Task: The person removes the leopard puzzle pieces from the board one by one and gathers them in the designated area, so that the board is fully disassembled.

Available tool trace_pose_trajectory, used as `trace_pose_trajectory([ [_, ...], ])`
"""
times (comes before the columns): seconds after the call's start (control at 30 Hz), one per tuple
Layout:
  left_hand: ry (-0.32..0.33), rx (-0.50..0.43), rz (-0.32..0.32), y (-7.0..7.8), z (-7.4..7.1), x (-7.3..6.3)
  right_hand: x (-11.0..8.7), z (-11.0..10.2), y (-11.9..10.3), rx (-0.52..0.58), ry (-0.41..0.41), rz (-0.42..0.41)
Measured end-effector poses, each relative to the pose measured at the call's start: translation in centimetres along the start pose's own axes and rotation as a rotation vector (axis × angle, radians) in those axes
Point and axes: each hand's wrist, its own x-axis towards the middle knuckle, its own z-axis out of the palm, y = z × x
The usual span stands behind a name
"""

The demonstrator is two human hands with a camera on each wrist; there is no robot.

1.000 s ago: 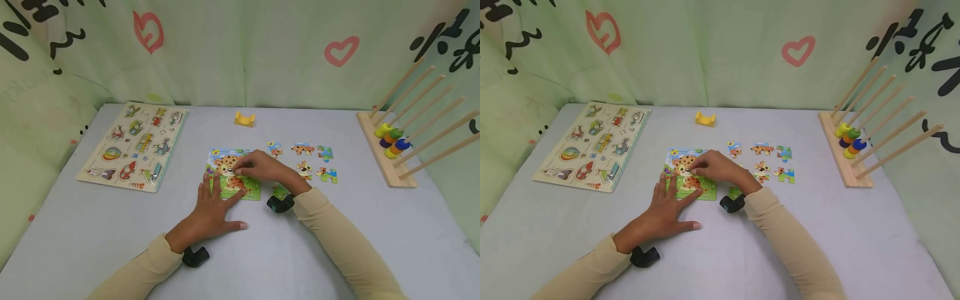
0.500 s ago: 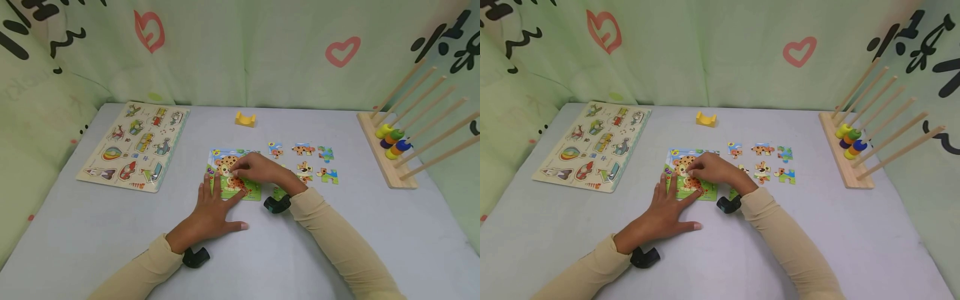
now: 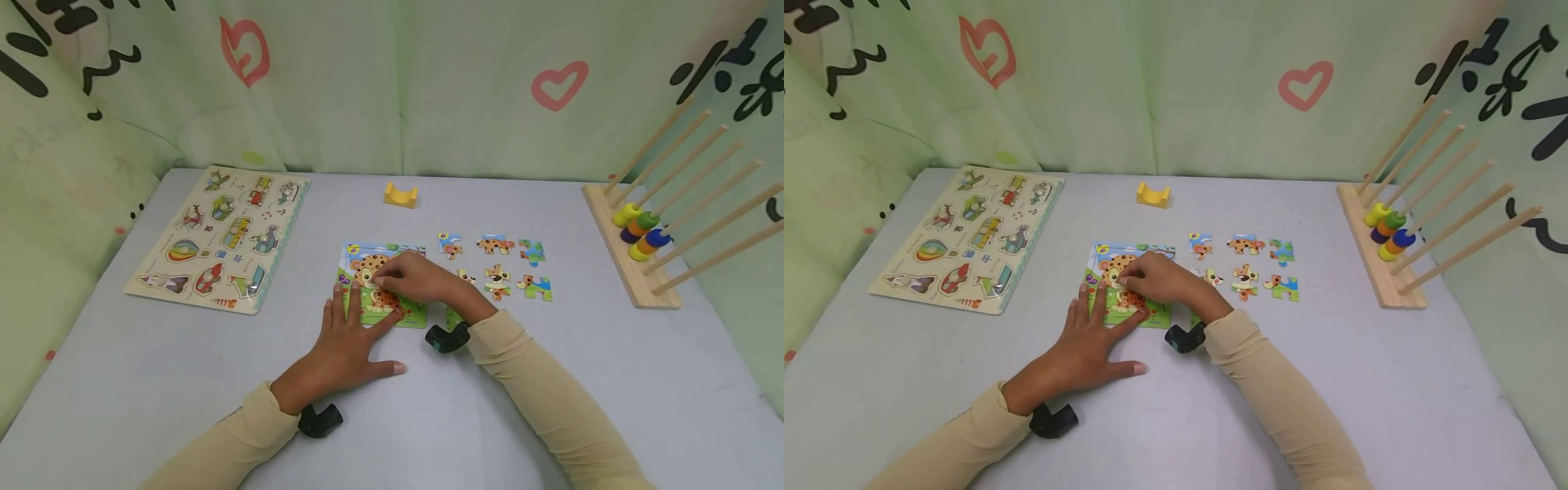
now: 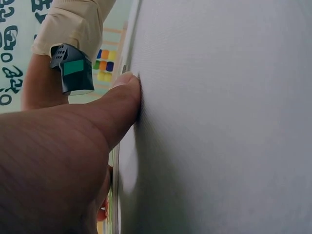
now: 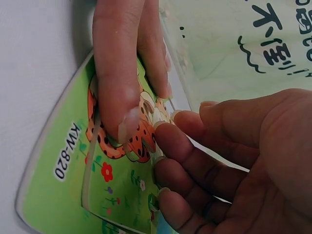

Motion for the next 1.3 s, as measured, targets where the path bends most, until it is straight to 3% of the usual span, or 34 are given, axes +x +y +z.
trace_pose_trajectory([
  [0.47,0.009,0.005,0.004,0.0,0.0,0.0,-0.1,0.0,-0.1,0.018,0.026,0.008],
  [1.3,0.012,-0.041,0.009,0.0,-0.1,-0.2,0.9,0.5,-0.4,0.080,-0.045,0.050],
])
